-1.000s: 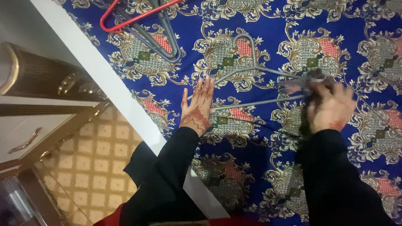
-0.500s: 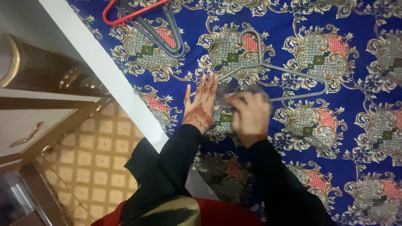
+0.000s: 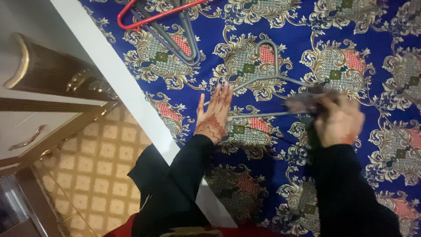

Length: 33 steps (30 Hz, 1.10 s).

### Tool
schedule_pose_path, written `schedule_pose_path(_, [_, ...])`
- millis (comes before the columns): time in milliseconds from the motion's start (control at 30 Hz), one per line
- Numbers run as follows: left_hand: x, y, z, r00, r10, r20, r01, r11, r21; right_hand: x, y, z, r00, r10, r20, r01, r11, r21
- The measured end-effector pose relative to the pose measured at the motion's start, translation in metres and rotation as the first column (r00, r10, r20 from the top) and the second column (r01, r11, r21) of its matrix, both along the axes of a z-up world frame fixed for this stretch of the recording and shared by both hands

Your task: The person wipes a series of plastic and wire clothes hangers one at a time using a grey cloth while they are placed on a blue patterned bed surface.

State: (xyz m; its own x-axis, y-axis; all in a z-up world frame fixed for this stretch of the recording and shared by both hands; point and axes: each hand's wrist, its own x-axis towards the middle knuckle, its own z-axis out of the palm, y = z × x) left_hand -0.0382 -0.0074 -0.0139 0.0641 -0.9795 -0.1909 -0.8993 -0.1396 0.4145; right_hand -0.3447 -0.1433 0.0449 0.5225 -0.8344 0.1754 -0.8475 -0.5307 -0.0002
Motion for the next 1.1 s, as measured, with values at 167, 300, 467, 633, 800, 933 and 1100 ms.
schedule_pose_path(167, [0.0, -0.002, 0.002, 1.0, 0.002, -0.013, -0.002, 0.999, 0.034, -0.007, 0.013, -0.02, 0.985, -0.088, 0.147, 0.087, 0.996, 0.017])
schedule_pose_path(300, [0.0, -0.002, 0.007, 1.0, 0.003, -0.011, -0.002, 0.999, 0.037, 0.055, 0.045, -0.026, 0.968, 0.014, 0.249, -0.035, 0.996, 0.08])
schedule_pose_path(467, [0.001, -0.003, 0.01, 0.974, -0.095, 0.207, 0.057, 0.982, 0.18, 0.148, 0.074, -0.01, 0.889, 0.31, 0.336, -0.375, 0.915, 0.149])
schedule_pose_path(633, [0.001, -0.004, 0.003, 0.998, -0.021, 0.057, 0.018, 0.999, 0.046, 0.154, 0.049, 0.001, 0.89, 0.347, 0.297, -0.374, 0.927, 0.038])
schedule_pose_path(800, [-0.001, -0.001, 0.002, 1.0, 0.001, 0.0, -0.001, 1.0, 0.004, 0.122, 0.006, -0.007, 0.97, 0.202, 0.139, -0.2, 0.979, -0.025])
schedule_pose_path(933, [-0.001, -0.002, 0.004, 1.0, 0.009, -0.019, -0.008, 1.0, 0.008, 0.104, -0.033, -0.031, 0.873, -0.076, 0.483, 0.045, 0.996, 0.075])
schedule_pose_path(1100, [-0.001, -0.002, 0.006, 1.0, 0.012, -0.004, -0.012, 1.0, 0.002, 0.12, -0.072, -0.058, 0.68, -0.197, 0.706, 0.108, 0.98, 0.169])
